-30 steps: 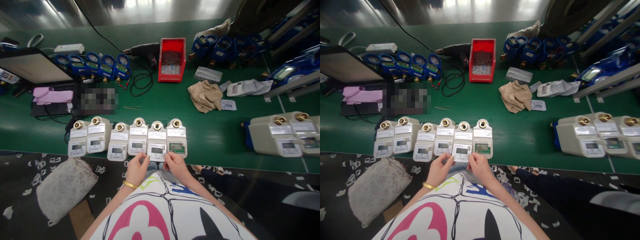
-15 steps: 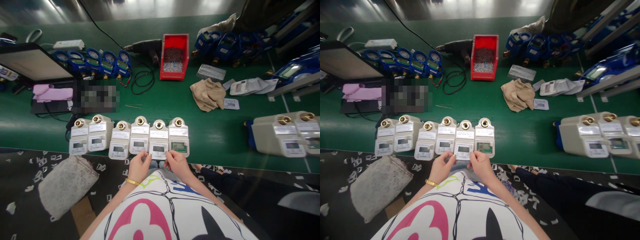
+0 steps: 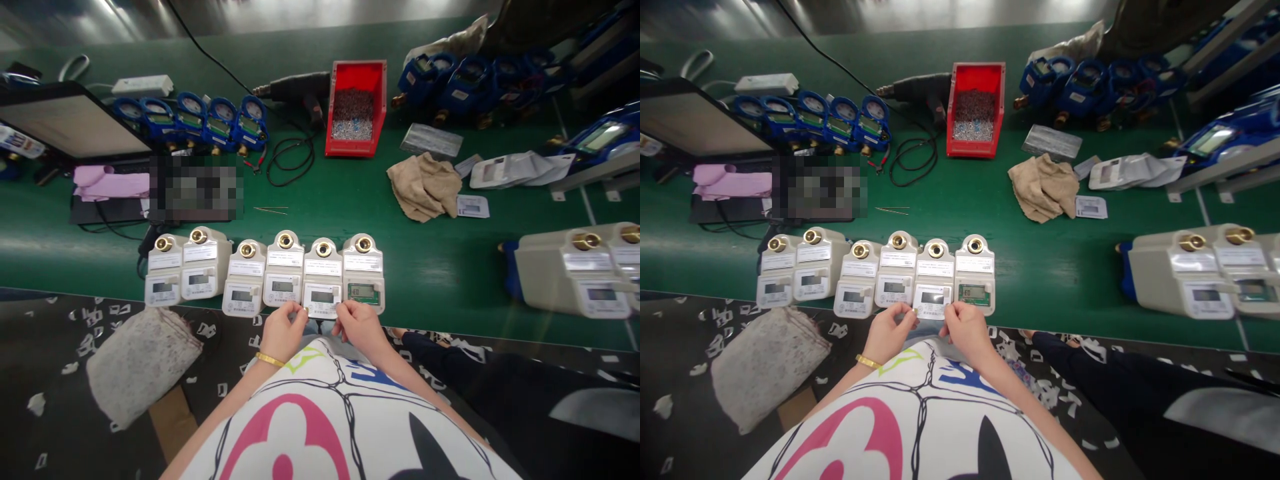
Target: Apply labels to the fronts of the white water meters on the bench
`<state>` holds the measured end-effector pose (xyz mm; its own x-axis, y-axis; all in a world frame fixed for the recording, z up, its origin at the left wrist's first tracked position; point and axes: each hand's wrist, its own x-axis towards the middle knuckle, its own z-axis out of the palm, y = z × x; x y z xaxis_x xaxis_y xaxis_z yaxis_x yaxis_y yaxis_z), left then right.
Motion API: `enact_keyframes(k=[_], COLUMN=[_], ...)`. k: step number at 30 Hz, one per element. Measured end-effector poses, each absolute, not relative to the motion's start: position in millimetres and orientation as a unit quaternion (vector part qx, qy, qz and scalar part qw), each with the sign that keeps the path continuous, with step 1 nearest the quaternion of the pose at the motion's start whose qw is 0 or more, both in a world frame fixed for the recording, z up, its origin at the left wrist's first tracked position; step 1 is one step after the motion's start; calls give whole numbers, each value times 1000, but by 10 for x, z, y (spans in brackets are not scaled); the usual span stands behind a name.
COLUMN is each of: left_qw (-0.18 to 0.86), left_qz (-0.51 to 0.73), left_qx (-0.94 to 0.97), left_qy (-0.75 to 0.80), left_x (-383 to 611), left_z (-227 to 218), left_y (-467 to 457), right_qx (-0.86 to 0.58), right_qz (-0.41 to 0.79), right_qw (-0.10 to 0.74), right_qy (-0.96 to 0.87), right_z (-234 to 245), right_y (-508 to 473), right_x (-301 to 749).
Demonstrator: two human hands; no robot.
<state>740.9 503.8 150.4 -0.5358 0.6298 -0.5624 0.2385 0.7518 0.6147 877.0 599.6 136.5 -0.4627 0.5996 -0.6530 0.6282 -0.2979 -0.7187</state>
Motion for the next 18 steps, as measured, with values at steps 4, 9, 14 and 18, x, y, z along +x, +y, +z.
enact_keyframes(k=[4, 9, 14, 18], left_qw=[401, 395, 398, 398], left_qz=[236, 221, 217, 211], left_qx=[267, 281, 281, 281], left_qy=[844, 846, 846, 848], left_x=[7408, 7404, 7400, 7396], left_z=[1499, 1508, 1526, 1528], left_y=[5035, 5048, 5056, 5055], right_qx=[512, 527, 537, 536], right_qz=[-616, -623, -621, -615], right_qw=[24, 16, 5, 7], right_qy=[598, 578, 571, 578], right_z=[1373, 1380, 1370, 1360], right_y=[6014, 6005, 5976, 5973], right_x=[8760, 8749, 8755, 8755])
